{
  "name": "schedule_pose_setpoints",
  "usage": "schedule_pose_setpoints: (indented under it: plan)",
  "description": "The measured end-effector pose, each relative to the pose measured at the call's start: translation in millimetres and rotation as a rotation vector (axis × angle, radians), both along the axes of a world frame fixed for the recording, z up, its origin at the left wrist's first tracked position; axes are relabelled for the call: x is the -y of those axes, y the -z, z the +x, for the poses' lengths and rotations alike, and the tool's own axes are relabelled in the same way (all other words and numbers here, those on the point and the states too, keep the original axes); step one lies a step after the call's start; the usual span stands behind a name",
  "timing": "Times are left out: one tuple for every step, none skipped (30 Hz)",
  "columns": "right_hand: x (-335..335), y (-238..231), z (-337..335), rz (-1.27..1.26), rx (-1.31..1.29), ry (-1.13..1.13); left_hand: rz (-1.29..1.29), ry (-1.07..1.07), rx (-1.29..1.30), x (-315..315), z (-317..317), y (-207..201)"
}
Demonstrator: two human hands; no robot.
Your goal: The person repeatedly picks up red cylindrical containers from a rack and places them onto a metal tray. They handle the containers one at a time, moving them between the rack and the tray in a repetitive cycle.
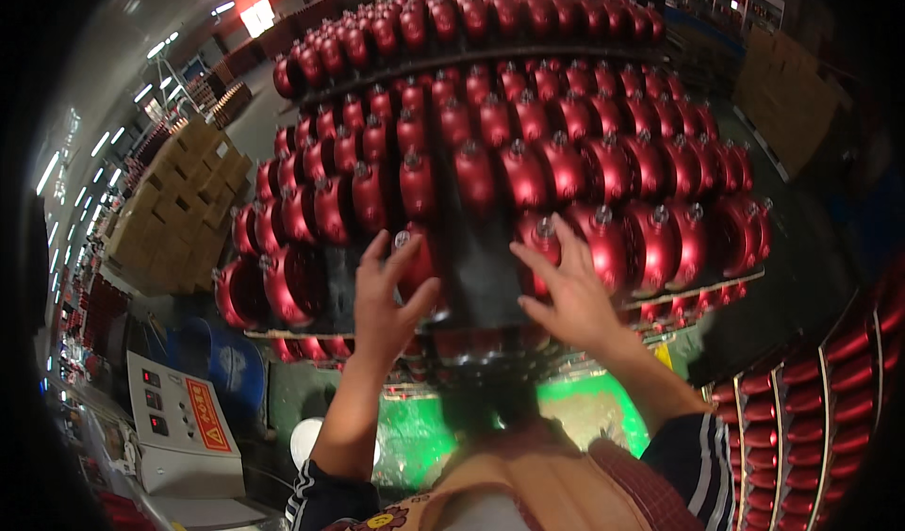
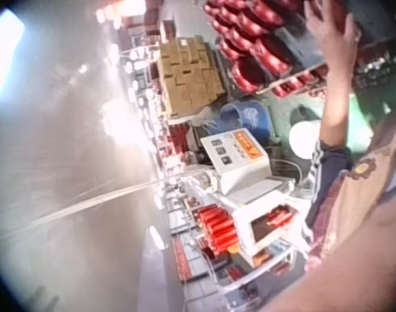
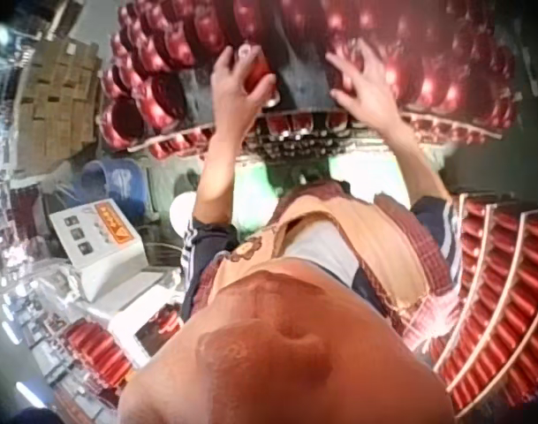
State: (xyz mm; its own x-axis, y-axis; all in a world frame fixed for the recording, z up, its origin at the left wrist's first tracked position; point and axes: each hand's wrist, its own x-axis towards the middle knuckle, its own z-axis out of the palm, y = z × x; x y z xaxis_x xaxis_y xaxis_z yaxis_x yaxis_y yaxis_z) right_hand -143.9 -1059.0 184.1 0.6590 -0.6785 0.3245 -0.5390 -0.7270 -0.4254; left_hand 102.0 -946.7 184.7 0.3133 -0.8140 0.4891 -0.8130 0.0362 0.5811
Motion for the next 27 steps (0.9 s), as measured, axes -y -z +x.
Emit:
schedule_pose_setpoints:
  plan:
    - [-1.0, 2.3, 2.8, 0.017, 0.042, 0.013, 0.053, -0.026, 0.018, 16.6, -7.7, -0.7]
    - [-0.9, 2.4, 5.6, -0.006, 0.051, 0.039, 0.068, -0.074, 0.077, 28.0, -12.3, -1.0]
    - [-2.0, 1.3, 8.8, 0.047, 0.05, 0.054, 0.175, -0.154, 0.101, 33.1, -17.5, 0.9]
    - [-1.9, -0.7, 11.8, 0.077, 0.001, 0.1, 0.174, -0.208, 0.088, 35.4, -19.7, 2.6]
    - [-2.6, -2.9, 14.5, 0.032, 0.035, 0.093, 0.091, -0.177, 0.106, 32.8, -20.5, 4.7]
    - [-3.1, -4.9, 16.3, 0.01, 0.036, 0.156, 0.057, -0.158, 0.117, 29.2, -19.1, 6.5]
    - [-5.9, -6.3, 16.3, -0.012, 0.048, 0.152, 0.054, -0.196, 0.112, 19.2, -16.5, 8.1]
    - [-9.9, -6.9, 14.8, -0.005, 0.086, 0.151, 0.076, -0.159, -0.01, 8.0, -14.1, 10.2]
    - [-14.8, -5.6, 13.4, 0.038, 0.101, 0.142, 0.075, -0.138, -0.064, -5.8, -9.6, 11.9]
    - [-20.1, -5.5, 9.5, 0.025, 0.115, 0.134, 0.038, -0.096, -0.122, -20.2, -4.7, 14.1]
    - [-26.0, -4.4, 6.1, 0.01, 0.162, 0.106, -0.008, -0.058, -0.183, -37.3, 3.2, 16.2]
    - [-32.3, -4.9, 1.9, 0.064, 0.178, 0.099, -0.049, -0.059, -0.206, -59.4, 10.3, 18.9]
    - [-39.3, -5.6, -1.0, 0.134, 0.163, 0.129, -0.057, -0.057, -0.25, -82.8, 14.7, 22.2]
    - [-48.3, -7.4, -2.8, 0.144, 0.202, 0.103, -0.066, -0.043, -0.371, -113.3, 22.3, 24.9]
    - [-56.9, -10.9, -2.8, 0.147, 0.313, 0.028, -0.067, -0.104, -0.359, -144.3, 31.6, 26.9]
    - [-68.4, -16.1, -2.2, 0.167, 0.333, 0.009, -0.095, -0.151, -0.403, -179.0, 40.5, 28.5]
    - [-81.0, -21.2, 2.8, 0.199, 0.38, 0.013, -0.157, -0.191, -0.442, -214.4, 47.2, 29.9]
    - [-96.3, -24.2, 13.5, 0.33, 0.499, -0.025, -0.229, -0.226, -0.619, -251.8, 51.4, 31.1]
    - [-116.4, -27.0, 24.3, 0.467, 0.623, -0.027, -0.289, -0.269, -0.779, -288.4, 54.3, 32.5]
    - [-137.3, -26.4, 41.0, 0.596, 0.745, -0.104, -0.396, -0.273, -0.958, -324.9, 58.1, 33.8]
    - [-157.7, -23.5, 62.9, 0.71, 0.801, -0.175, -0.494, -0.289, -1.144, -360.6, 63.2, 35.2]
    - [-180.5, -19.6, 84.3, 0.87, 0.87, -0.256, -0.545, -0.387, -1.138, -394.7, 67.0, 37.4]
    - [-203.6, -12.9, 109.0, 1.051, 0.939, -0.33, -0.589, -0.509, -1.203, -425.6, 74.4, 40.7]
    - [-227.4, -5.0, 131.3, 1.201, 0.966, -0.363, -0.717, -0.444, -1.205, -453.7, 79.1, 46.5]
    - [-249.2, 4.5, 157.3, 1.35, 1.002, -0.439, -0.851, -0.43, -1.277, -476.8, 86.5, 54.0]
    - [-270.4, 15.1, 185.3, 1.499, 0.991, -0.396, -0.911, -0.407, -1.288, -497.6, 93.0, 62.5]
    - [-292.3, 27.0, 213.0, 1.644, 1.005, -0.44, -0.999, -0.34, -1.328, -516.0, 100.4, 72.1]
